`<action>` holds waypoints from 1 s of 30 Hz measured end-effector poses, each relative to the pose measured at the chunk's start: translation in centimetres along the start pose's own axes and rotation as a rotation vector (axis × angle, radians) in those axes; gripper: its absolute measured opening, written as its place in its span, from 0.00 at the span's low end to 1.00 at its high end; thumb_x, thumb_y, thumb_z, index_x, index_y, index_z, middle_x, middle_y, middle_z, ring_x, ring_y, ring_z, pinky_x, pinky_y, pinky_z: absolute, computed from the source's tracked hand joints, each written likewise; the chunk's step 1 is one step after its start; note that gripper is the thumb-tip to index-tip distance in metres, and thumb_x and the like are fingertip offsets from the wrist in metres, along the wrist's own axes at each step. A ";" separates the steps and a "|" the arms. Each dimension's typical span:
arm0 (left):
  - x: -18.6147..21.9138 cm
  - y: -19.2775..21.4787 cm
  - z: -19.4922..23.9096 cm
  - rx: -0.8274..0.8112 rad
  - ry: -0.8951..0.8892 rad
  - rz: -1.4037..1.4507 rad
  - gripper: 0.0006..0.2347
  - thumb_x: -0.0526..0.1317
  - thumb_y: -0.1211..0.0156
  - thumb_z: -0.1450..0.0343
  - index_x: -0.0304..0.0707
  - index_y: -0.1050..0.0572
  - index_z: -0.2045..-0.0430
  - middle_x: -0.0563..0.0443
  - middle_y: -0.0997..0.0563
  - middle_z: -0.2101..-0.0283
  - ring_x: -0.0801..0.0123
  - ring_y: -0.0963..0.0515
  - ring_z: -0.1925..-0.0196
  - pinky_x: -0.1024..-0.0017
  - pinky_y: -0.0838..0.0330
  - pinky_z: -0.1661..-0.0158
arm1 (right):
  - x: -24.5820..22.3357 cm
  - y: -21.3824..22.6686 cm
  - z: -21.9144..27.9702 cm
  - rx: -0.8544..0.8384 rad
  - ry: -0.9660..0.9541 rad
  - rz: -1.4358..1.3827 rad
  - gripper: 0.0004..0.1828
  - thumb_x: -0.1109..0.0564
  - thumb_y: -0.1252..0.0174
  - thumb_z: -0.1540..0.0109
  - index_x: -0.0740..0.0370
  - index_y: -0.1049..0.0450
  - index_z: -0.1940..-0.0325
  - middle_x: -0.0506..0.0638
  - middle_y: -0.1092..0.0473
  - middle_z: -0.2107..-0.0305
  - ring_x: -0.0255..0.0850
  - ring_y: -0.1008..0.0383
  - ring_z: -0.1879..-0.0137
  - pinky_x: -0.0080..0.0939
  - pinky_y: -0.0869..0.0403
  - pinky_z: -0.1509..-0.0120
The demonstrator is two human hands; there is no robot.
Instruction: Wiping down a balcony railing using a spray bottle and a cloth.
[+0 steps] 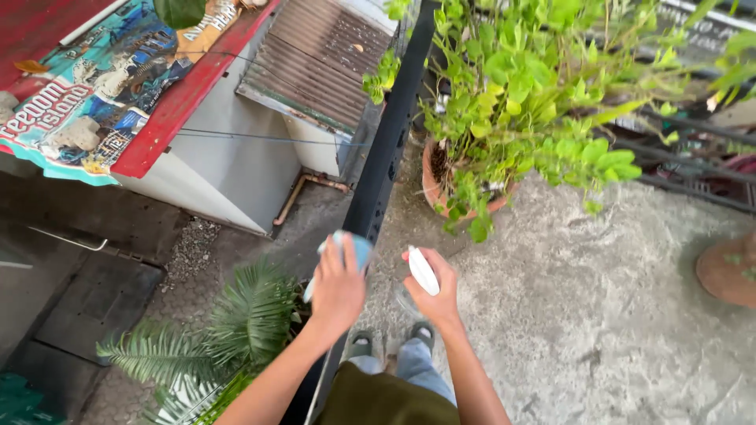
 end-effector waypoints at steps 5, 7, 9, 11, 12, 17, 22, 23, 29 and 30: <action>0.0 0.2 2.4 -0.061 0.003 -0.104 0.35 0.49 0.42 0.32 0.21 0.43 0.35 0.20 0.36 0.36 0.39 0.28 0.41 0.55 0.29 0.46 | 3.1 3.1 -2.4 -0.153 0.040 -0.059 0.24 0.69 0.44 0.53 0.65 0.24 0.52 0.47 0.21 0.62 0.35 0.26 0.63 0.33 0.27 0.57; 1.1 -1.3 0.2 -0.006 0.049 -0.184 0.35 0.51 0.41 0.33 0.22 0.41 0.35 0.22 0.34 0.37 0.42 0.28 0.41 0.55 0.31 0.44 | 3.5 3.8 -4.0 -0.187 0.058 -0.071 0.24 0.69 0.44 0.53 0.65 0.23 0.52 0.46 0.22 0.64 0.34 0.28 0.67 0.32 0.28 0.61; 1.9 -3.7 -3.0 0.214 0.098 -0.263 0.27 0.52 0.55 0.24 0.27 0.33 0.37 0.28 0.27 0.44 0.46 0.23 0.43 0.55 0.29 0.46 | 4.1 4.2 -5.3 -0.124 0.043 -0.008 0.22 0.70 0.41 0.57 0.57 0.16 0.63 0.52 0.22 0.73 0.38 0.25 0.68 0.37 0.29 0.64; 2.6 -6.4 -7.5 0.266 0.119 -0.239 0.26 0.51 0.59 0.23 0.27 0.32 0.38 0.28 0.25 0.46 0.46 0.22 0.45 0.56 0.29 0.48 | 5.4 5.2 -6.4 -0.146 0.057 -0.010 0.22 0.70 0.41 0.57 0.57 0.16 0.62 0.51 0.22 0.72 0.37 0.25 0.68 0.37 0.29 0.64; 2.9 -7.7 -9.5 0.314 0.127 -0.211 0.25 0.51 0.62 0.21 0.27 0.31 0.39 0.29 0.24 0.48 0.47 0.21 0.47 0.56 0.29 0.50 | 6.0 5.7 -6.7 -0.158 0.062 -0.011 0.22 0.70 0.40 0.57 0.57 0.16 0.62 0.51 0.21 0.71 0.37 0.25 0.67 0.37 0.29 0.63; 5.3 -12.9 -18.1 0.323 0.219 -0.247 0.27 0.53 0.55 0.23 0.26 0.32 0.37 0.27 0.25 0.46 0.45 0.22 0.45 0.56 0.31 0.44 | 6.7 7.7 -9.2 -0.194 0.088 -0.005 0.21 0.69 0.39 0.57 0.58 0.17 0.62 0.52 0.21 0.70 0.37 0.25 0.65 0.39 0.29 0.62; 5.8 -9.4 -16.1 0.222 0.251 -0.244 0.31 0.53 0.46 0.28 0.28 0.36 0.34 0.28 0.29 0.39 0.44 0.26 0.38 0.55 0.35 0.36 | 7.2 7.7 -11.7 -0.203 0.066 -0.012 0.20 0.69 0.40 0.56 0.56 0.17 0.62 0.50 0.21 0.70 0.36 0.25 0.63 0.38 0.28 0.59; 6.0 -8.0 -15.4 0.189 0.241 -0.245 0.31 0.52 0.43 0.29 0.30 0.36 0.33 0.30 0.29 0.38 0.46 0.26 0.37 0.56 0.35 0.36 | 7.4 7.7 -12.4 -0.205 0.064 -0.010 0.20 0.69 0.40 0.55 0.57 0.16 0.62 0.51 0.21 0.70 0.37 0.25 0.63 0.38 0.28 0.58; 5.5 -8.7 -16.8 0.109 0.198 -0.242 0.32 0.52 0.41 0.29 0.33 0.37 0.32 0.33 0.30 0.35 0.49 0.27 0.35 0.58 0.34 0.36 | 7.8 5.9 -15.6 -0.199 0.051 -0.007 0.21 0.69 0.39 0.55 0.56 0.16 0.61 0.52 0.20 0.69 0.38 0.24 0.61 0.40 0.27 0.56; 5.3 -9.2 -17.7 0.114 0.177 -0.233 0.33 0.53 0.39 0.31 0.33 0.37 0.32 0.32 0.30 0.35 0.48 0.26 0.35 0.58 0.33 0.36 | 7.7 5.4 -16.0 -0.193 0.041 -0.004 0.21 0.69 0.39 0.55 0.56 0.16 0.61 0.51 0.20 0.69 0.38 0.24 0.61 0.40 0.26 0.56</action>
Point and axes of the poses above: each hand's wrist, its own z-axis away from the middle knuckle, its own y-axis out of the back of the hand, x = y × z, the point moved 1 cm from there along -z, towards the middle knuckle
